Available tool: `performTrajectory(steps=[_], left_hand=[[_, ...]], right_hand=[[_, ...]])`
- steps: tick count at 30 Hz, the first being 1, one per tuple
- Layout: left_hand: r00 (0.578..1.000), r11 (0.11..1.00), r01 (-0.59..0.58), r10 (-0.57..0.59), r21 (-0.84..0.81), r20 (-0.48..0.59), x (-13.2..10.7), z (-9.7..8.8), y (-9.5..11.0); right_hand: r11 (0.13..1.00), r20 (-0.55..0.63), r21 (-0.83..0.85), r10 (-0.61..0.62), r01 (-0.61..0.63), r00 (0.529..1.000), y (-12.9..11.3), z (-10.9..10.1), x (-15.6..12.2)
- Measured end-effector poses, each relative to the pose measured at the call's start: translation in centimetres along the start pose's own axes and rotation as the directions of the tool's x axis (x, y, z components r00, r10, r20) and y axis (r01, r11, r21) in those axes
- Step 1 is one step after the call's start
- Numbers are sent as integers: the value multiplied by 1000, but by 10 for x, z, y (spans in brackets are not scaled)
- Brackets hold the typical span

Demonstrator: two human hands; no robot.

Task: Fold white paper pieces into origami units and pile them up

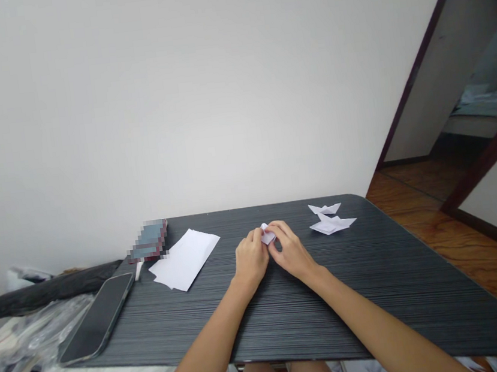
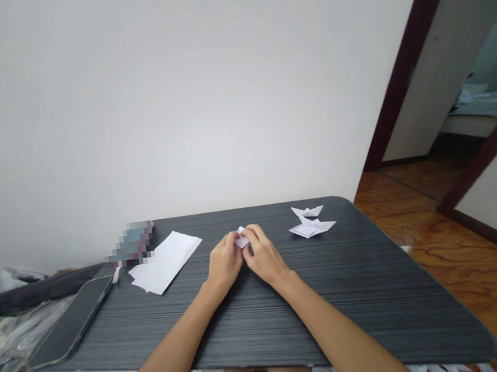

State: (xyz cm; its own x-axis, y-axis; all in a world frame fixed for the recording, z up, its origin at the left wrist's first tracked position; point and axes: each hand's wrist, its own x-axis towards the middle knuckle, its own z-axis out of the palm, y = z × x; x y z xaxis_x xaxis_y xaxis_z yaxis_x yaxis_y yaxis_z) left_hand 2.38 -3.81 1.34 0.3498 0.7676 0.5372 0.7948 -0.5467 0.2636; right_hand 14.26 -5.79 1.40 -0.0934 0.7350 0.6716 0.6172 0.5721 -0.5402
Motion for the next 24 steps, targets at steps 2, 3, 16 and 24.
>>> performTrajectory(steps=[2, 3, 16, 24], left_hand=[[1000, 1000, -7, 7, 30, -6, 0, 1, 1], [1000, 999, -11, 11, 32, -12, 0, 2, 2], [935, 856, -290, 350, -429, 65, 5, -18, -25], [923, 844, -303, 376, -444, 86, 4, -12, -30]], right_hand=[[1000, -13, -9, 14, -14, 1000, -2, 2, 0], [1000, -20, -11, 17, -18, 1000, -2, 2, 0], [982, 199, 186, -69, 31, 978, 24, -25, 2], [974, 279, 226, -63, -2, 958, 26, -29, 2]])
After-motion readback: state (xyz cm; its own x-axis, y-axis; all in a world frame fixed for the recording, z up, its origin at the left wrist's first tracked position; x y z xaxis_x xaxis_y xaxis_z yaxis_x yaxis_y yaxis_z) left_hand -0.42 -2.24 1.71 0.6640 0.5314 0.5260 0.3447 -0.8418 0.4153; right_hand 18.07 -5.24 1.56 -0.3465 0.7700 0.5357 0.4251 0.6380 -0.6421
